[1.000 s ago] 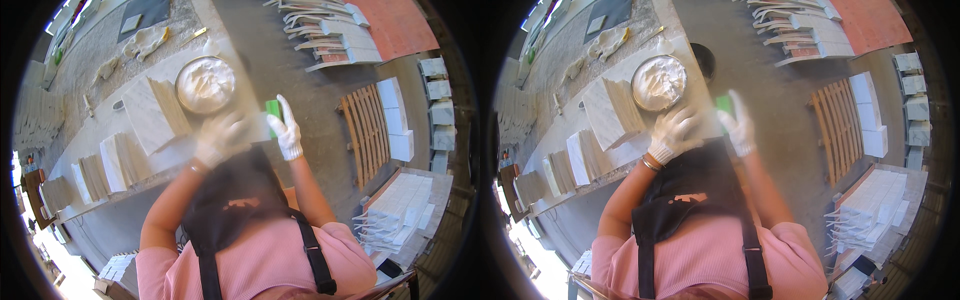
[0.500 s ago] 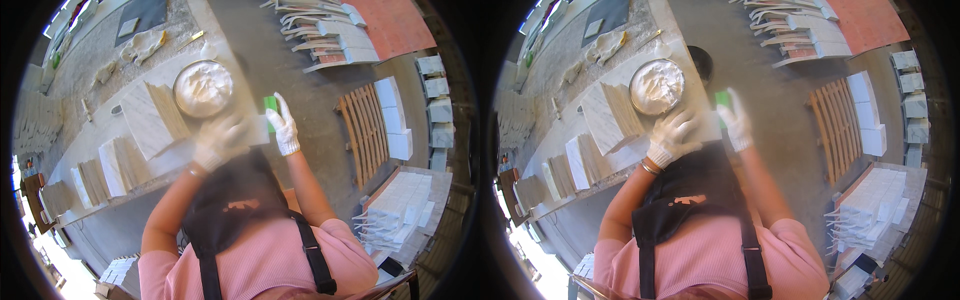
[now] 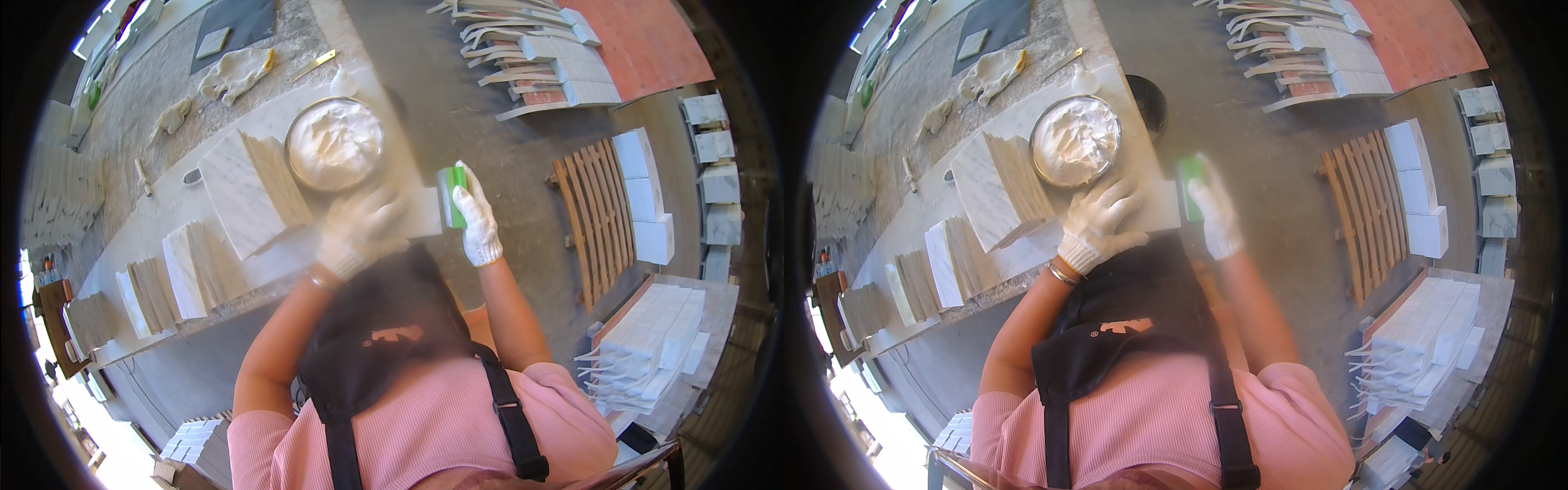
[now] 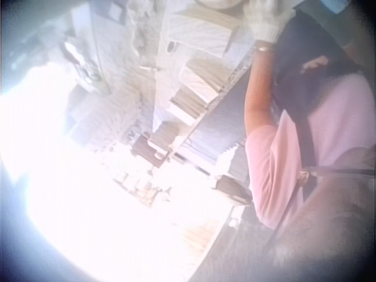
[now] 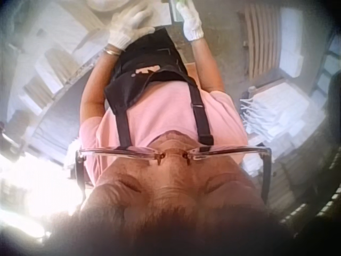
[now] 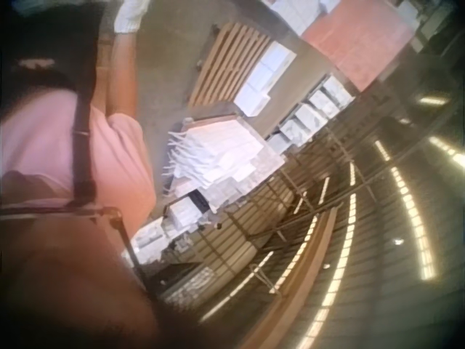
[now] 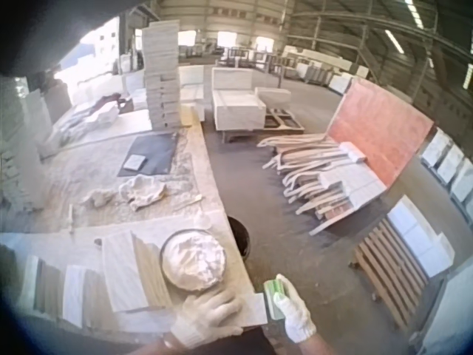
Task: The person applies a white paste to the edges of rectangular white tiles using a small metal spatula, then smooths the edges with a green plastic scraper. The person handles tiles one at a time, repeatedly scooping paste and spreading it along the tile edges before stacking the treated tiles.
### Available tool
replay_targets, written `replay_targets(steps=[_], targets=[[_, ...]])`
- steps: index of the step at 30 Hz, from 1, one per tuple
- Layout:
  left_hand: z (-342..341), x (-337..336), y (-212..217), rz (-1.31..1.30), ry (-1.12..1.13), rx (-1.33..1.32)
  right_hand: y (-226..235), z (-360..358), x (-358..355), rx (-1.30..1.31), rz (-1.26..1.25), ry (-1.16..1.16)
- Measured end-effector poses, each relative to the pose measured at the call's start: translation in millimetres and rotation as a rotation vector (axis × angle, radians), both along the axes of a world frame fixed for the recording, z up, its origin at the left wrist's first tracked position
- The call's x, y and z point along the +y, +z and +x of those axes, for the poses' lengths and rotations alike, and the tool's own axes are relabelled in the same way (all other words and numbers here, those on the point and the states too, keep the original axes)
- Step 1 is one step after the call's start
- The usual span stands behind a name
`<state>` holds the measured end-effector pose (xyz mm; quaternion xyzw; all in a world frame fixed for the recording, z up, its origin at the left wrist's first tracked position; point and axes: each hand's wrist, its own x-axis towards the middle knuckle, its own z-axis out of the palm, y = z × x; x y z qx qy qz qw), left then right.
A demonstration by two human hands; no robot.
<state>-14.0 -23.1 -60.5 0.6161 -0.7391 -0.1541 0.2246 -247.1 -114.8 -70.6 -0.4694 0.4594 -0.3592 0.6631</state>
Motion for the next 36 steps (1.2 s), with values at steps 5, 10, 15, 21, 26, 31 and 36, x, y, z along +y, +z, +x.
replay_targets(steps=[5,10,15,21,26,31,36], targets=[[0,1,-4,0.005,-0.014,-0.026,8,8,13,0.257,-0.161,0.037],[-2,1,-5,-0.046,-0.011,-0.021,4,14,-6,0.174,-0.062,0.037],[-1,1,-4,-0.035,-0.008,-0.026,9,-3,25,0.244,-0.120,0.044],[-2,0,-4,-0.071,-0.011,-0.058,-1,5,10,0.196,-0.093,0.025],[0,-1,-4,-0.008,-0.021,-0.041,7,-4,24,0.240,-0.195,0.067],[-1,-3,0,-0.007,-0.060,-0.039,-17,2,1,0.313,-0.210,0.034],[-7,-22,11,-0.106,-0.302,-0.042,-42,-32,-24,-0.042,-0.016,-0.095]])
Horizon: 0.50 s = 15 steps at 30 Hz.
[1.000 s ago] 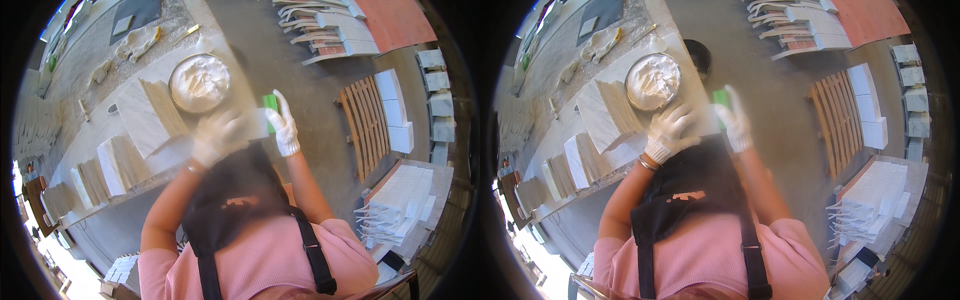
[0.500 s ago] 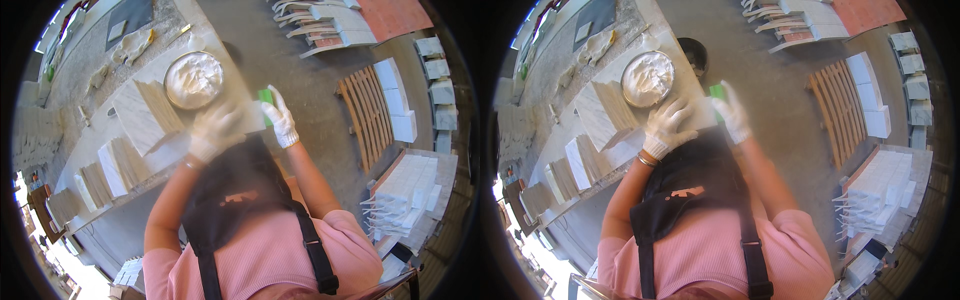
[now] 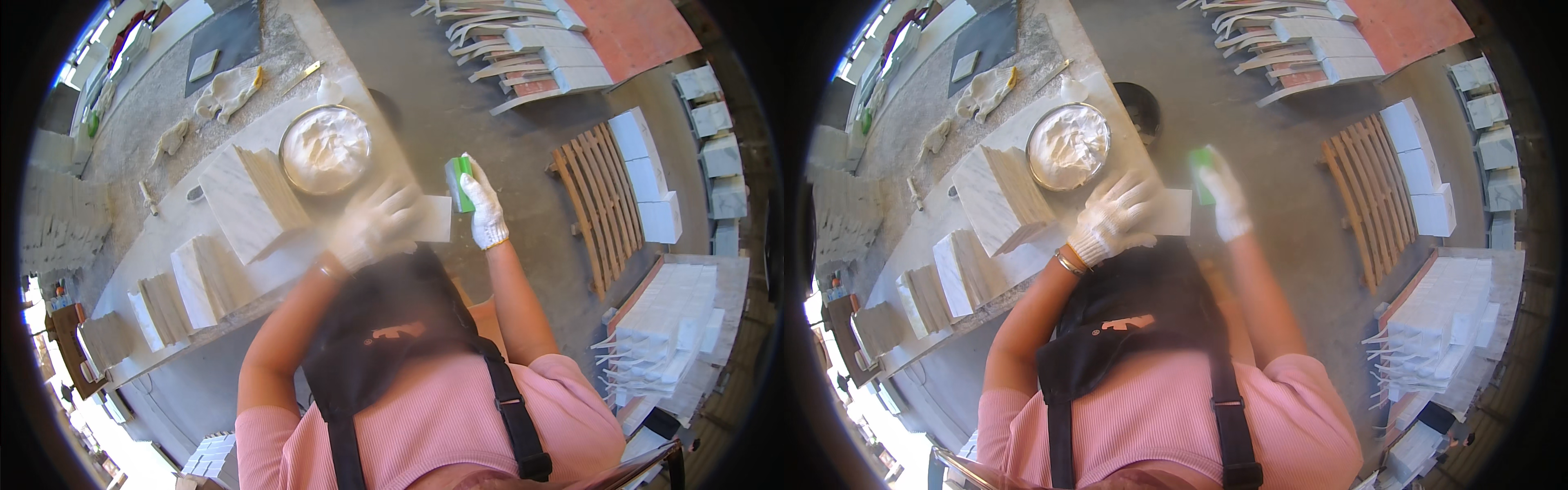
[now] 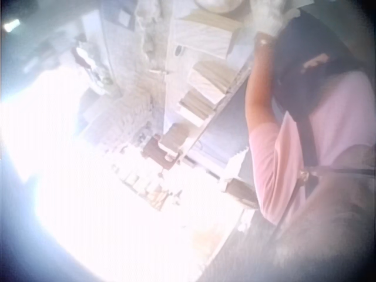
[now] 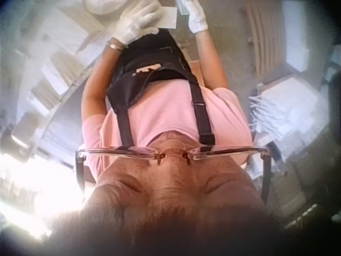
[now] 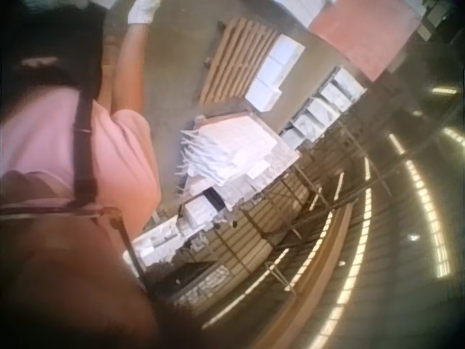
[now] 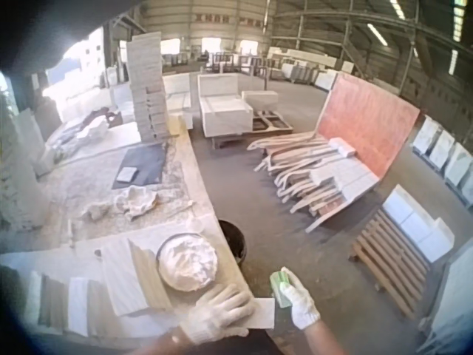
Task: The person applies a white paste to the edges of rectangular white tiles using a small metal spatula, then smooths the edges with a green plastic scraper. The person handles tiles one at a time, repeatedly scooping paste and spreading it along the tile edges before stacking the treated tiles.
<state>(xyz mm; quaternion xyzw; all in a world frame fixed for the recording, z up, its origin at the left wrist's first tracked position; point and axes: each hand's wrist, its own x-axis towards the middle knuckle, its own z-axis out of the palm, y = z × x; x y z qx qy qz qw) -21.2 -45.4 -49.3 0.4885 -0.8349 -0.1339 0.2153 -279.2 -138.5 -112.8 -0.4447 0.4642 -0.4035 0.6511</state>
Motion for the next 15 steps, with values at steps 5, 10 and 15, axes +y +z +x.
replay_targets(steps=[5,10,15], targets=[[1,-11,19,-0.153,-0.133,-0.113,17,-30,12,-0.322,0.207,0.185],[1,10,18,0.126,0.045,-0.143,35,-23,28,-0.301,0.226,0.276],[-5,18,9,0.142,0.173,-0.123,37,-16,41,-0.174,0.173,0.227]])
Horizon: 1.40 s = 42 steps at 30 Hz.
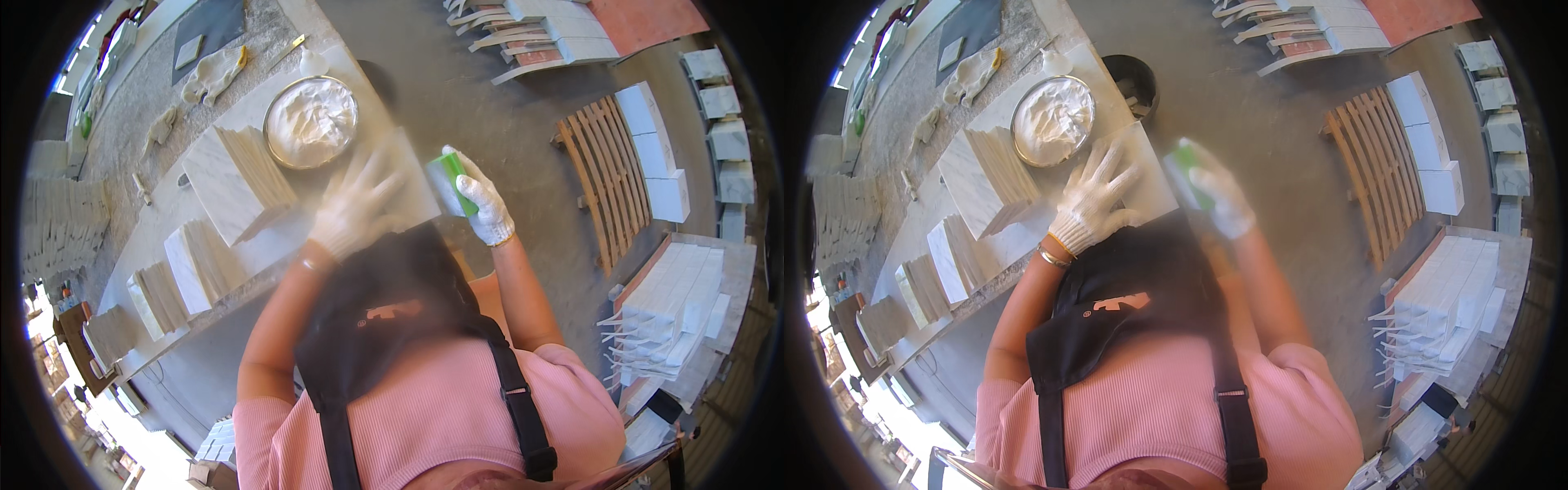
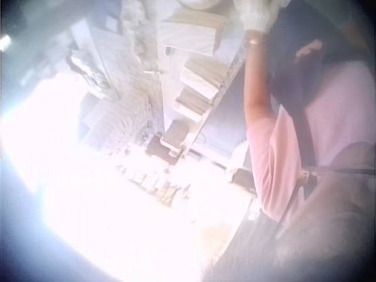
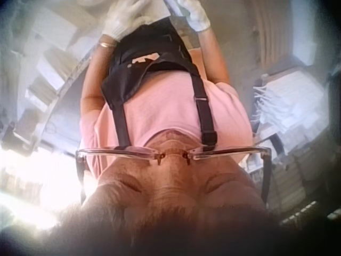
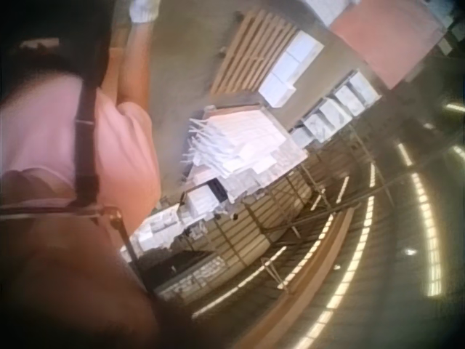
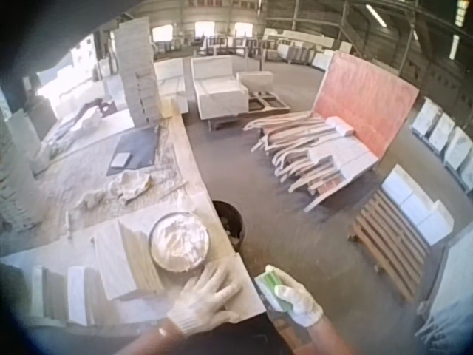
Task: The person applies a white paste to the edges of rectangular white tiles using a small metal spatula, then smooths the edges with a green plastic scraper. The person handles tiles one at a time, repeatedly scooping paste and spreading it along the tile edges before stacking the treated tiles.
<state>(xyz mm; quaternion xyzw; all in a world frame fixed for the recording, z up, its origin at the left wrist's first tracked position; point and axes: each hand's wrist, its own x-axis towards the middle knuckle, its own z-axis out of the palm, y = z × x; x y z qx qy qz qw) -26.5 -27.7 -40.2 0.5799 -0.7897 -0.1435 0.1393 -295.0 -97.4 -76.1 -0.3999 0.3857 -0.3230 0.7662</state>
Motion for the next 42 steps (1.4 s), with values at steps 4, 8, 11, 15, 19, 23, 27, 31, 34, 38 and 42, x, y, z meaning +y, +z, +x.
replay_targets(steps=[4,8,11,15,19,23,27,31,34,38,42], targets=[[3,-12,6,0.084,-0.034,0.021,8,-6,10,0.097,-0.043,-0.030],[5,-18,10,0.147,-0.037,0.070,16,-5,20,0.228,-0.196,0.012],[5,-20,7,0.130,-0.044,0.091,12,11,15,0.384,-0.417,0.014],[7,-20,4,0.147,-0.042,0.111,6,25,2,0.375,-0.402,-0.010],[8,-19,3,0.133,-0.051,0.118,16,12,15,0.386,-0.334,0.022],[7,-19,-1,0.106,-0.055,0.092,16,15,21,0.571,-0.412,0.025],[8,-19,-4,0.106,-0.053,0.098,6,29,1,0.358,-0.412,-0.031],[7,-19,-3,0.067,-0.051,0.120,15,8,13,0.421,-0.337,0.076],[6,-18,-1,0.116,-0.038,0.099,15,7,19,0.536,-0.571,0.094],[4,-20,0,0.138,-0.032,0.091,1,26,-2,0.494,-0.501,-0.012],[6,-20,-3,0.084,-0.044,0.088,5,13,3,0.472,-0.441,0.059]])
